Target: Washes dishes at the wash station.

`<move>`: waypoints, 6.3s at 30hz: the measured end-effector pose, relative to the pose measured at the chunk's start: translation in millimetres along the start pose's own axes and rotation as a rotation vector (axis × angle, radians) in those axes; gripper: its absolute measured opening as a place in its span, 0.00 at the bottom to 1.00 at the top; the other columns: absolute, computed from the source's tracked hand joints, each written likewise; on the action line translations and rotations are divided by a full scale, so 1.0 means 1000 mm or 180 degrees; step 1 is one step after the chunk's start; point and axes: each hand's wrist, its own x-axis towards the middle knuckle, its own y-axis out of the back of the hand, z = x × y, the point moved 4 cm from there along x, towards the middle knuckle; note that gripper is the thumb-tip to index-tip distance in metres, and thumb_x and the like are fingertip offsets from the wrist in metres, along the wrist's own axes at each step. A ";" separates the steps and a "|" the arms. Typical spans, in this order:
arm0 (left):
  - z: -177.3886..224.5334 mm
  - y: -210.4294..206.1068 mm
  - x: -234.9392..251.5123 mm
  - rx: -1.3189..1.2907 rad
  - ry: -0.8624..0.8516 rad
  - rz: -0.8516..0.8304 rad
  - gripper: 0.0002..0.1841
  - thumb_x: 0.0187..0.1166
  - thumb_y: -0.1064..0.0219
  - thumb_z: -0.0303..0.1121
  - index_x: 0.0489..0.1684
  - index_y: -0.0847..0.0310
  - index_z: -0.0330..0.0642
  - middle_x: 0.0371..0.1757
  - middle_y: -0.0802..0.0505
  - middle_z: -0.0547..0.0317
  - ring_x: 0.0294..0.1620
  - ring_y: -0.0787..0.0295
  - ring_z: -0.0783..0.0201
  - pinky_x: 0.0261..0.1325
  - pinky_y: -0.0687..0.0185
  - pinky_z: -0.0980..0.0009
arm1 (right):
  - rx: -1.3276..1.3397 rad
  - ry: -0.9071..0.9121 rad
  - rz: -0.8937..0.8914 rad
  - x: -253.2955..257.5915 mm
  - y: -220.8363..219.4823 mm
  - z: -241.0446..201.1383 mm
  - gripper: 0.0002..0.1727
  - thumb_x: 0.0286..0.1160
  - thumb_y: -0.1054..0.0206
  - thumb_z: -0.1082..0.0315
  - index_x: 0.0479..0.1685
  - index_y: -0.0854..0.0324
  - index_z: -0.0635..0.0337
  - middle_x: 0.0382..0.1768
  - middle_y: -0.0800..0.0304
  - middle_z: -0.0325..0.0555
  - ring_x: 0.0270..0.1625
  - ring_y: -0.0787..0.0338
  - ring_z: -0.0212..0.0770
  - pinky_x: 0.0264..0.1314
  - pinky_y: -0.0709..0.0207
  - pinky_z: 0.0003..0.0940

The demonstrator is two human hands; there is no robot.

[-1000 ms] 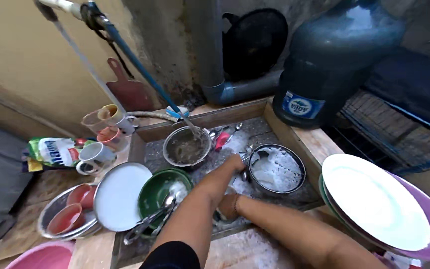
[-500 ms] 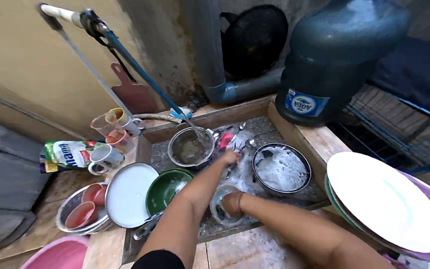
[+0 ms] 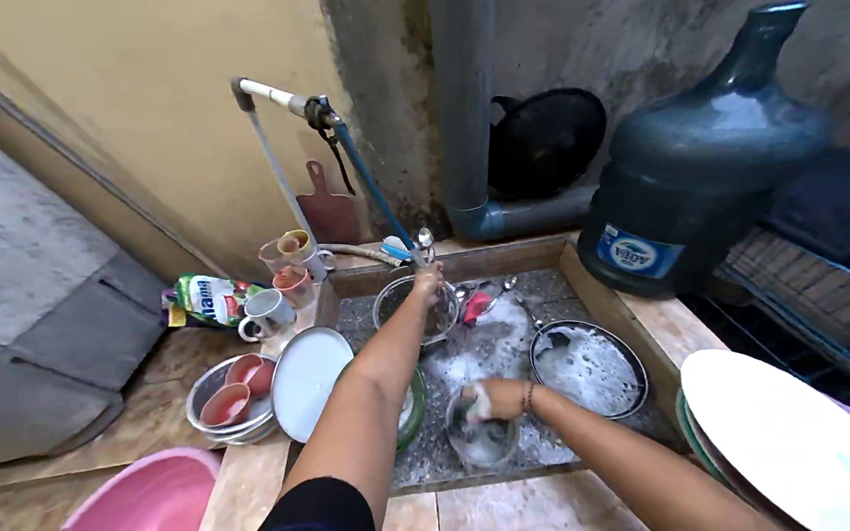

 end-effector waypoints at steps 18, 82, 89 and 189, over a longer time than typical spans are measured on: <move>-0.026 -0.041 -0.132 -0.1057 -0.0090 -0.0639 0.20 0.97 0.58 0.39 0.36 0.26 0.38 0.21 0.22 0.65 0.19 0.24 0.72 0.27 0.21 0.79 | 0.2073 -0.0354 0.2509 -0.030 0.047 -0.007 0.18 0.79 0.31 0.69 0.65 0.20 0.67 0.52 0.11 0.51 0.52 0.12 0.38 0.59 0.17 0.38; -0.075 -0.009 -0.251 0.4638 -0.0078 -0.1136 0.20 0.94 0.54 0.35 0.76 0.30 0.34 0.64 0.12 0.33 0.69 0.14 0.37 0.70 0.20 0.39 | 0.0389 -0.0852 0.2340 -0.045 0.059 -0.009 0.27 0.71 0.26 0.66 0.69 0.21 0.71 0.68 0.15 0.64 0.74 0.18 0.55 0.82 0.30 0.52; -0.076 0.001 -0.230 0.3706 -0.0060 -0.1387 0.26 0.97 0.58 0.42 0.61 0.20 0.27 0.55 0.12 0.34 0.58 0.13 0.43 0.67 0.22 0.43 | -0.0808 -0.1444 0.2318 -0.052 0.063 -0.019 0.28 0.83 0.37 0.61 0.77 0.26 0.71 0.71 0.18 0.71 0.75 0.19 0.69 0.77 0.31 0.68; -0.054 0.005 -0.229 -0.1740 0.0209 -0.0151 0.31 0.95 0.65 0.55 0.77 0.26 0.45 0.57 0.10 0.50 0.54 0.12 0.57 0.59 0.15 0.57 | 0.0218 0.0028 0.2436 -0.022 0.013 -0.065 0.29 0.78 0.30 0.64 0.74 0.24 0.74 0.70 0.16 0.68 0.77 0.19 0.57 0.85 0.33 0.51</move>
